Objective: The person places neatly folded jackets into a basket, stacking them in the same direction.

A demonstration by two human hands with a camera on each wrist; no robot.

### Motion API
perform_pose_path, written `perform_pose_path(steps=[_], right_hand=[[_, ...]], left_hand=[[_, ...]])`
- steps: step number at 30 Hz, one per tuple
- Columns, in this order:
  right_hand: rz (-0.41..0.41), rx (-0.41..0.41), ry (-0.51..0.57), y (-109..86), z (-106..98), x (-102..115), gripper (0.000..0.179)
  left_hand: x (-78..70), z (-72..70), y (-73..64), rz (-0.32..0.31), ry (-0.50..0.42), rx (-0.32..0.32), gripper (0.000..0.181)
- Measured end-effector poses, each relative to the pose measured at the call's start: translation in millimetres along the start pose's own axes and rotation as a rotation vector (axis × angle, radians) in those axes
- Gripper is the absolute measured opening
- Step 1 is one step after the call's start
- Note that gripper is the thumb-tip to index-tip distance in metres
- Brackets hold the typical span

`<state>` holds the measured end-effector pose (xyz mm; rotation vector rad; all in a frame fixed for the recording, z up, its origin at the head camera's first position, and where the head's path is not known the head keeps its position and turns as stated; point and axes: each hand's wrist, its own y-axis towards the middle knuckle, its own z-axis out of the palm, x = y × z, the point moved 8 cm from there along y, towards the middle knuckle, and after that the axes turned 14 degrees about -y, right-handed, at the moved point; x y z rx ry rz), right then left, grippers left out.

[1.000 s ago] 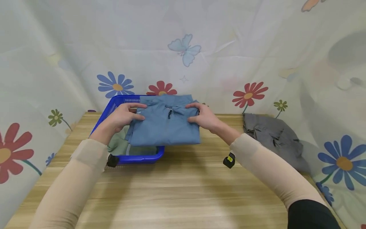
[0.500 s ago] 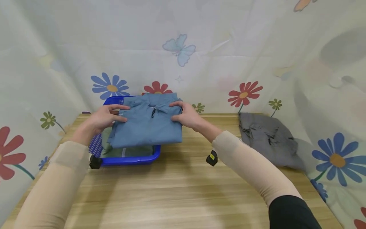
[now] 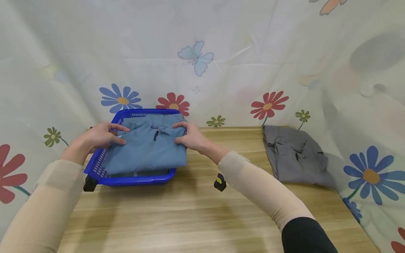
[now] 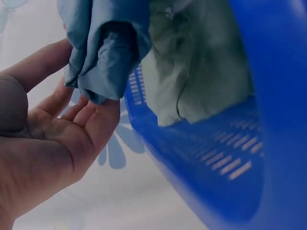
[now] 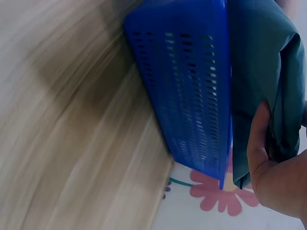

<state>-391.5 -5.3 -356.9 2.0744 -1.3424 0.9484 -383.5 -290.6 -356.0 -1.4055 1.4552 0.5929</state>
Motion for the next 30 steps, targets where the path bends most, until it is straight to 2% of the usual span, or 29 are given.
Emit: perform_pose_path(steps=[6, 13, 18, 22, 26, 30], right_hand=[[-0.007, -0.011, 0.031, 4.4, 13, 2, 0.049], [-0.042, -0.031, 0.042, 8.3, 19, 10, 0.049], [-0.047, -0.038, 0.005, 11.3, 20, 13, 0.047], [-0.068, -0.021, -0.081, 14.6, 21, 10, 0.051], [-0.091, -0.048, -0.187, 14.3, 10, 5, 0.056], [-0.033, -0.108, -0.212, 11.2, -13, -14, 0.052]], left_hand=[[7.2, -7.9, -3.4, -0.001, 0.036, 0.015, 0.063], [11.4, -18.3, -5.0, -0.009, 0.051, 0.002, 0.064], [11.9, -22.1, -5.0, -0.021, 0.032, -0.002, 0.065], [12.0, -24.3, -5.1, -0.005, 0.063, -0.024, 0.068], [12.1, -26.6, -8.4, 0.001, 0.145, -0.071, 0.081], [4.8, -22.5, -14.2, 0.016, 0.205, -0.098, 0.083]])
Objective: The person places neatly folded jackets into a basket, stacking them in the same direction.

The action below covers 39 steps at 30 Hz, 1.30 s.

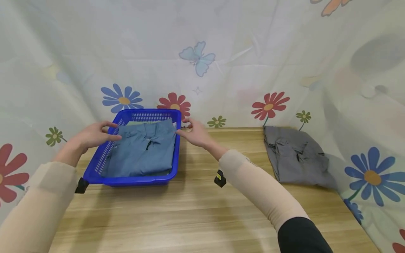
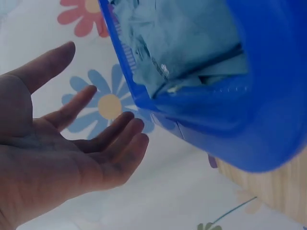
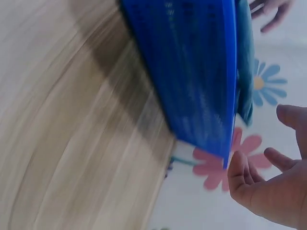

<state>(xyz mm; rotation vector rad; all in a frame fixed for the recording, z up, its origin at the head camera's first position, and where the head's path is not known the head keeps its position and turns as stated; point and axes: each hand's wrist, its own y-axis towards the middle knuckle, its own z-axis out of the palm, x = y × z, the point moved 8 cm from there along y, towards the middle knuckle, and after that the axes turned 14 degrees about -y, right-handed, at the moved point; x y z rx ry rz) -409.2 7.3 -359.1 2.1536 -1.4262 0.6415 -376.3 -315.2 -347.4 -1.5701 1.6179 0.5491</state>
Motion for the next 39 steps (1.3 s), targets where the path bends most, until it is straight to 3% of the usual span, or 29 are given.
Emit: perform_pose_path(steps=[4, 7, 16, 24, 32, 39], right_hand=[[0.053, 0.024, 0.030, -9.5, -9, -28, 0.048], [0.048, 0.062, 0.040, -20.0, -13, -44, 0.044], [-0.007, 0.068, -0.127, -53.5, -27, -88, 0.031], [0.049, -0.007, -0.237, -79.9, -48, -131, 0.030], [0.126, -0.096, -0.313, -105.2, -71, -161, 0.036], [0.193, -0.207, -0.363, -126.1, -103, -200, 0.036]], left_hand=[[-14.2, 11.3, -4.8, 0.043, 0.026, -0.008, 0.074], [-25.8, 23.8, -8.0, 0.079, 0.031, 0.003, 0.065], [-58.8, 65.3, -13.5, 0.216, 0.095, 0.008, 0.048], [-82.0, 103.2, -17.7, 0.314, 0.080, -0.007, 0.040], [-100.4, 132.2, -25.2, 0.401, 0.022, -0.002, 0.036], [-112.0, 153.7, -31.2, 0.487, -0.002, -0.001, 0.031]])
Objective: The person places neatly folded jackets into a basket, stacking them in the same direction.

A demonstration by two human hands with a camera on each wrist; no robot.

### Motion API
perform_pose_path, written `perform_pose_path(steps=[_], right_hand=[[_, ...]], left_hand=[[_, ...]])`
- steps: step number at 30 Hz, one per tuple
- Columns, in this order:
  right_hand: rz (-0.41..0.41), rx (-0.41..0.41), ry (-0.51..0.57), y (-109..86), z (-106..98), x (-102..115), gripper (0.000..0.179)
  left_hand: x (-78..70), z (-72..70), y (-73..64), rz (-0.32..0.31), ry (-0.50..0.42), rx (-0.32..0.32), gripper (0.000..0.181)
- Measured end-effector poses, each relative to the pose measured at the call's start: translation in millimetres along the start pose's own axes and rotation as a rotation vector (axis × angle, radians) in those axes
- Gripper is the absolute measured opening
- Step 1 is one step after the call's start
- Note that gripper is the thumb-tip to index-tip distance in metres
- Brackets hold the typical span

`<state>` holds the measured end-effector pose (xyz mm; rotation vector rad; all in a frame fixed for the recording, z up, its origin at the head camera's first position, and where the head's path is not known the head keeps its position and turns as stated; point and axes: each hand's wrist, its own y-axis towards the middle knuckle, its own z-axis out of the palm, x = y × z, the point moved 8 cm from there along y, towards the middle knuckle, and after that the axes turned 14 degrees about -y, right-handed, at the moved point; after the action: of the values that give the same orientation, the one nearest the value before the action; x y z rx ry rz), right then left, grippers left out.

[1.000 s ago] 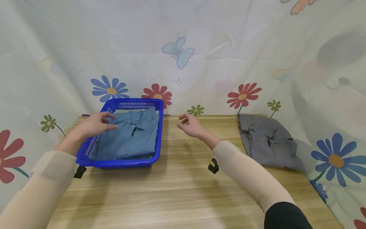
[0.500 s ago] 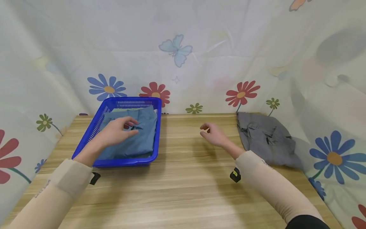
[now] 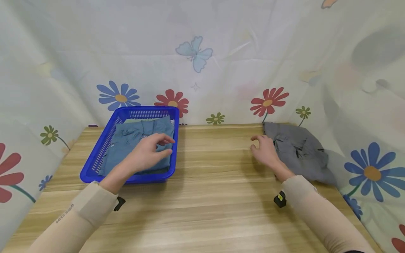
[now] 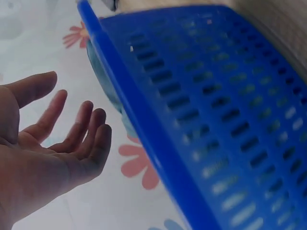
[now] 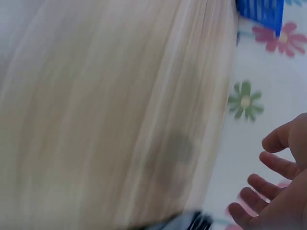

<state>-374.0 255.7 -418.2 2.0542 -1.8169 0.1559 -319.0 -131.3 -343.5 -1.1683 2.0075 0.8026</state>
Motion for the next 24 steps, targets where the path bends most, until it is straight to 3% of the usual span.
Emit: perform_pose_path(steps=[9, 17, 24], right_hand=[[0.121, -0.116, -0.059, -3.6, -27, -60, 0.040], [0.303, -0.015, -0.179, -4.3, -41, -114, 0.047], [0.405, 0.047, -0.206, -8.3, -46, -153, 0.055]], left_hand=[[-13.8, 25.5, -2.5, 0.088, -0.122, 0.028, 0.027], [-22.3, 57.8, -4.3, 0.131, -0.231, 0.141, 0.021], [-20.9, 84.6, -3.4, 0.137, -0.239, 0.195, 0.023]])
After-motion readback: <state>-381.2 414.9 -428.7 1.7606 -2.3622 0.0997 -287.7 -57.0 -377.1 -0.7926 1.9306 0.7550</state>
